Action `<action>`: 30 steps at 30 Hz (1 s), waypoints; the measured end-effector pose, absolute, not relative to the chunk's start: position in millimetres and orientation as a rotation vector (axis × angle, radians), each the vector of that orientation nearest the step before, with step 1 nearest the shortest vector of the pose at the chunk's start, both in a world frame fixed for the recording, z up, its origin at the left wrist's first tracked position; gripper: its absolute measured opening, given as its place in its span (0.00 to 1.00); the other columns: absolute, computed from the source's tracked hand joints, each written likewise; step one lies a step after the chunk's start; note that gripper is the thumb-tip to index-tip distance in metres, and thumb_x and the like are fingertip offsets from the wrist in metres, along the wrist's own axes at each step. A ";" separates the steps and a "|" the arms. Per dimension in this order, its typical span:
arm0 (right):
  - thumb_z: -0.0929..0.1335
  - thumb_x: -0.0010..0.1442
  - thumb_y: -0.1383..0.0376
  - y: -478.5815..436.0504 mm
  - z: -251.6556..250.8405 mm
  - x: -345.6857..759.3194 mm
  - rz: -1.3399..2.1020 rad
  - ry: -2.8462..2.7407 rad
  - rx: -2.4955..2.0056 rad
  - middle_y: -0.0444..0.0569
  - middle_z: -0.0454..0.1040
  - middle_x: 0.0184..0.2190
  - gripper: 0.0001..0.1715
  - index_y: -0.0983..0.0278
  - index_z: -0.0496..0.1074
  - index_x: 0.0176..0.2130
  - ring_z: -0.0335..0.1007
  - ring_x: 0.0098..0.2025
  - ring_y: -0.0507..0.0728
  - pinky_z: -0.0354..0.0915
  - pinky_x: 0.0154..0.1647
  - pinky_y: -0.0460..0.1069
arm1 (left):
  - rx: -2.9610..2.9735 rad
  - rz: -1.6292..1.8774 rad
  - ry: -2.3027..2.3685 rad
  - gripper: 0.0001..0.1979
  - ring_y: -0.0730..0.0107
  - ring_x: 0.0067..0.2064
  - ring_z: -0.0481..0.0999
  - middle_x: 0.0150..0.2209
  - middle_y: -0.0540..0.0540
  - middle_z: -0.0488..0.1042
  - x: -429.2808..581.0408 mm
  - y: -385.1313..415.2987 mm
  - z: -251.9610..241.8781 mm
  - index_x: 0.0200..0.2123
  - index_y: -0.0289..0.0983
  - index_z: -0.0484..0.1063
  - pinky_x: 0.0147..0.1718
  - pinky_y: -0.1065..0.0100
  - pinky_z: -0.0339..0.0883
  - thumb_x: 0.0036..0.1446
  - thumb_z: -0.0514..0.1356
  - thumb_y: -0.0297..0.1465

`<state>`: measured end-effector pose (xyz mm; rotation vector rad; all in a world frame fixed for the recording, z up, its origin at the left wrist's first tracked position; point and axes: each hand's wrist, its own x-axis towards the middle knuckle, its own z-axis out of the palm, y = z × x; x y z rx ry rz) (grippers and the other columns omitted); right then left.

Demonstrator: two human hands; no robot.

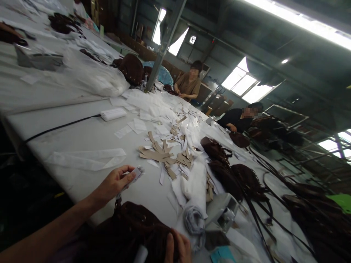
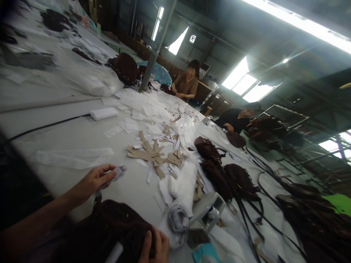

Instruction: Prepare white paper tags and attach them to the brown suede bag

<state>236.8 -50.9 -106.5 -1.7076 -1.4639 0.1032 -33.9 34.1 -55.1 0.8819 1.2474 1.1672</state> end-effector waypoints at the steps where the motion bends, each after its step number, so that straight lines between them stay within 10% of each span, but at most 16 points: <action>1: 0.63 0.62 0.45 -50.1 -111.2 234.5 0.029 -1.544 -1.665 0.52 0.75 0.33 0.28 0.63 0.80 0.36 0.72 0.36 0.58 0.65 0.41 0.50 | 0.999 1.152 1.351 0.21 0.73 0.25 0.65 0.29 0.49 0.71 -35.1 35.6 -59.5 0.46 0.34 0.71 0.26 0.71 0.60 0.57 0.60 0.44; 5: 0.61 0.67 0.53 -47.9 -122.9 229.2 -0.212 -1.743 -1.569 0.55 0.74 0.33 0.25 0.68 0.79 0.37 0.70 0.37 0.59 0.64 0.42 0.51 | 1.348 1.160 1.671 0.26 0.62 0.40 0.73 0.56 0.37 0.67 -42.4 30.5 -70.6 0.56 0.34 0.65 0.34 0.67 0.66 0.58 0.56 0.41; 13: 0.61 0.67 0.57 -48.0 -130.5 232.9 -0.293 -1.761 -1.549 0.55 0.75 0.33 0.22 0.68 0.78 0.37 0.71 0.37 0.58 0.65 0.41 0.51 | 1.282 0.686 1.324 0.25 0.71 0.24 0.66 0.21 0.52 0.66 -16.0 -38.1 -34.2 0.27 0.36 0.69 0.23 0.72 0.57 0.61 0.48 0.50; 22: 0.62 0.67 0.56 -48.4 -130.6 229.3 -0.259 -1.672 -1.532 0.54 0.76 0.32 0.21 0.66 0.79 0.35 0.71 0.36 0.58 0.65 0.41 0.51 | 1.100 0.562 0.978 0.04 0.73 0.26 0.57 0.23 0.53 0.58 41.5 -49.4 -45.3 0.23 0.37 0.61 0.23 0.72 0.50 0.44 0.52 0.32; 30: 0.65 0.64 0.55 -49.1 -137.5 244.9 -0.229 -1.448 -1.561 0.57 0.73 0.37 0.19 0.67 0.77 0.38 0.70 0.39 0.61 0.64 0.43 0.54 | 0.934 0.543 0.933 0.06 0.71 0.26 0.60 0.23 0.53 0.62 28.6 -54.9 -43.9 0.26 0.38 0.65 0.24 0.73 0.56 0.40 0.54 0.33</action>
